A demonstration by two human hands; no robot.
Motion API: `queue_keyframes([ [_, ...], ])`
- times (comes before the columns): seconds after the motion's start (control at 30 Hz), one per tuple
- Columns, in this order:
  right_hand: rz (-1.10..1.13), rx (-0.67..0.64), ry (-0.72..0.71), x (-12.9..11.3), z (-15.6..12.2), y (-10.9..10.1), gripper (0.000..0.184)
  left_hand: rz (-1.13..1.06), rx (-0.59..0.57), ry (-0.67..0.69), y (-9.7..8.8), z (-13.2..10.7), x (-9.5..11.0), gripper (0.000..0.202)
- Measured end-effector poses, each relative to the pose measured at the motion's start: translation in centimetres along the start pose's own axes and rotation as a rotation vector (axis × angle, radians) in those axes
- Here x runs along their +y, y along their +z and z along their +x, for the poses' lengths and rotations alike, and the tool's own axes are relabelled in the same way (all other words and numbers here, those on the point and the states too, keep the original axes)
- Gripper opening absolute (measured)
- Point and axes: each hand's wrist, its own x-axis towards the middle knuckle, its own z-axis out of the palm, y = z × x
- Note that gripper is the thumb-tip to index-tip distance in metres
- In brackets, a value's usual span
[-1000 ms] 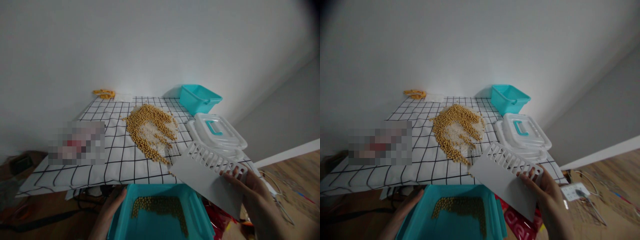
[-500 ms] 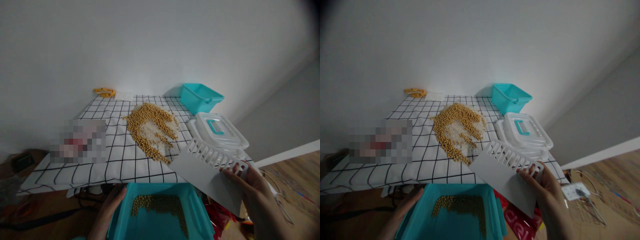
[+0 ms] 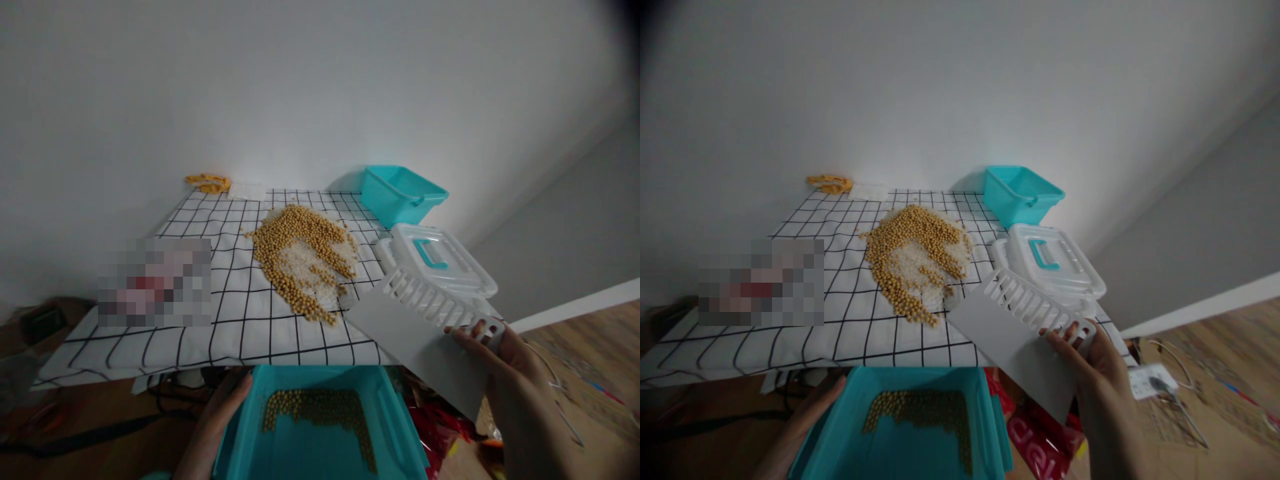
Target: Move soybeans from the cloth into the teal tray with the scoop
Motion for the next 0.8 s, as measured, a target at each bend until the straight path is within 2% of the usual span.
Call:
queue_keyframes([
  [0.13, 0.017, 0.002, -0.002, 0.0, 0.2, 0.6, 0.043, -0.055, -0.039, -0.088, 0.0, 0.1, 0.4, 0.04],
  [0.4, 0.001, -0.116, 0.043, 0.1, 0.0, 1.9, 0.038, 0.011, -0.039, -0.06, 0.0, 0.2, 0.1, 0.036],
  [0.53, -0.028, -0.141, 0.059, 0.1, -0.1, 2.0, 0.037, -0.022, -0.007, -0.105, 0.2, 0.0, 0.0, 0.034],
  [0.67, 0.002, -0.134, 0.049, 0.0, -0.3, 2.2, 0.04, -0.164, -0.017, -0.129, 0.0, -1.2, 1.9, 0.03],
  [0.8, 0.014, -0.13, 0.071, -0.1, -0.5, 2.1, 0.041, -0.156, -0.03, -0.175, -0.5, -2.9, 3.6, 0.028],
])
